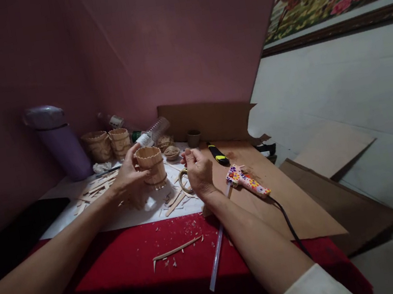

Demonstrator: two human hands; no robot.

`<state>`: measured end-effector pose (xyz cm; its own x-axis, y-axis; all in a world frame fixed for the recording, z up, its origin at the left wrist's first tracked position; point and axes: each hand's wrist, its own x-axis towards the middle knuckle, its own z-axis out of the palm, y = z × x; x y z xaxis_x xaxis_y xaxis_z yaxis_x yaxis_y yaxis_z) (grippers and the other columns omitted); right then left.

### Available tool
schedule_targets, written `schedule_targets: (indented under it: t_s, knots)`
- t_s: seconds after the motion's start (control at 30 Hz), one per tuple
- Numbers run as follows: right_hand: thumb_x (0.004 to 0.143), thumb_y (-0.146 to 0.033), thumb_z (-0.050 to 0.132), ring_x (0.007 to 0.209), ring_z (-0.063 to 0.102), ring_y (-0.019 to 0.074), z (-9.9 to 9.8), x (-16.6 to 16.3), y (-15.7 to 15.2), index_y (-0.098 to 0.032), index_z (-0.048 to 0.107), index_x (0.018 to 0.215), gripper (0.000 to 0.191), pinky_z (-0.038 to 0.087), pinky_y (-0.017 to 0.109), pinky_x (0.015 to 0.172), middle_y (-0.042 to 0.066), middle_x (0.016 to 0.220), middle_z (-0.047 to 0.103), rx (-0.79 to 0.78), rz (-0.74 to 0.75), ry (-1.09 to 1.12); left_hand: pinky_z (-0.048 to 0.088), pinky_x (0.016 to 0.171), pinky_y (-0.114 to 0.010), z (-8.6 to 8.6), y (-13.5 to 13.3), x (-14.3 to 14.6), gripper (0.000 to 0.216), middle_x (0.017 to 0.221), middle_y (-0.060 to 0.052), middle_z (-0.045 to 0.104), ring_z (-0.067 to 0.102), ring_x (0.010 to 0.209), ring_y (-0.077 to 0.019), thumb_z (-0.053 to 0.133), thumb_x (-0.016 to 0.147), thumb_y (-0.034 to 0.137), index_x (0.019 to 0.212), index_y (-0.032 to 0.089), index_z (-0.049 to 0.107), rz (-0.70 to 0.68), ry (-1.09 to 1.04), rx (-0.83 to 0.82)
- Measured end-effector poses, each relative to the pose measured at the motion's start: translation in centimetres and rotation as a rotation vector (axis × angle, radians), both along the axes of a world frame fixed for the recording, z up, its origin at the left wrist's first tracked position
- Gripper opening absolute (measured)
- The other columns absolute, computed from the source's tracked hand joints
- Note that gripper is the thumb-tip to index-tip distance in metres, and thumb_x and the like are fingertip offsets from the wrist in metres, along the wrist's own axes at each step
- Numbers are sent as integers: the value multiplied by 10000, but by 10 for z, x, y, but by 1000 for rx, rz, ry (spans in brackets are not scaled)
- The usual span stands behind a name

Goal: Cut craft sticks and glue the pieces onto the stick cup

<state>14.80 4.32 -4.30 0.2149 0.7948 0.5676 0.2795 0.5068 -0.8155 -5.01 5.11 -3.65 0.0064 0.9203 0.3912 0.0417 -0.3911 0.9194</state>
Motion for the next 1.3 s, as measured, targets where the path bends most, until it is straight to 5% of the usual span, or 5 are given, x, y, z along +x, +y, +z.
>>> schedule_targets:
  t_s: [0.3,0.67,0.83,1.13,1.3]
  knots:
    - [921,-534,439,690,647,174,0,-2,-2,-178,641,805,425,459,279,644,46,700,691,22,-17,-62,525,871,-391,0,8,0,956,1150,-126,623,614,1051,-292,849,484,252,1347,160,448,107,-78,35]
    - [925,-532,442,645,624,170,-6,-5,1,-194,647,792,417,445,271,612,38,677,688,42,-8,-127,429,1021,-467,-15,24,5,1094,1288,-171,556,516,1229,-355,870,462,324,1416,160,361,-6,91,148]
    - [916,-518,465,643,628,175,-7,-5,1,-200,647,782,390,450,277,608,39,676,690,47,-3,-111,466,939,-467,-8,19,1,997,1168,-149,590,588,1097,-319,819,576,482,1411,176,369,56,32,82]
    - [898,-484,499,679,644,193,-7,-5,-1,-203,639,777,336,450,288,627,44,700,699,47,-14,-123,459,770,-329,10,6,-6,338,757,-34,625,578,756,-184,685,713,469,825,154,634,298,44,199]
    - [886,-410,509,674,627,188,-5,-6,-4,-202,637,788,263,440,287,639,40,708,699,68,-29,-147,442,783,-322,6,8,-8,340,752,-35,626,580,776,-187,562,802,508,746,176,604,355,-29,186]
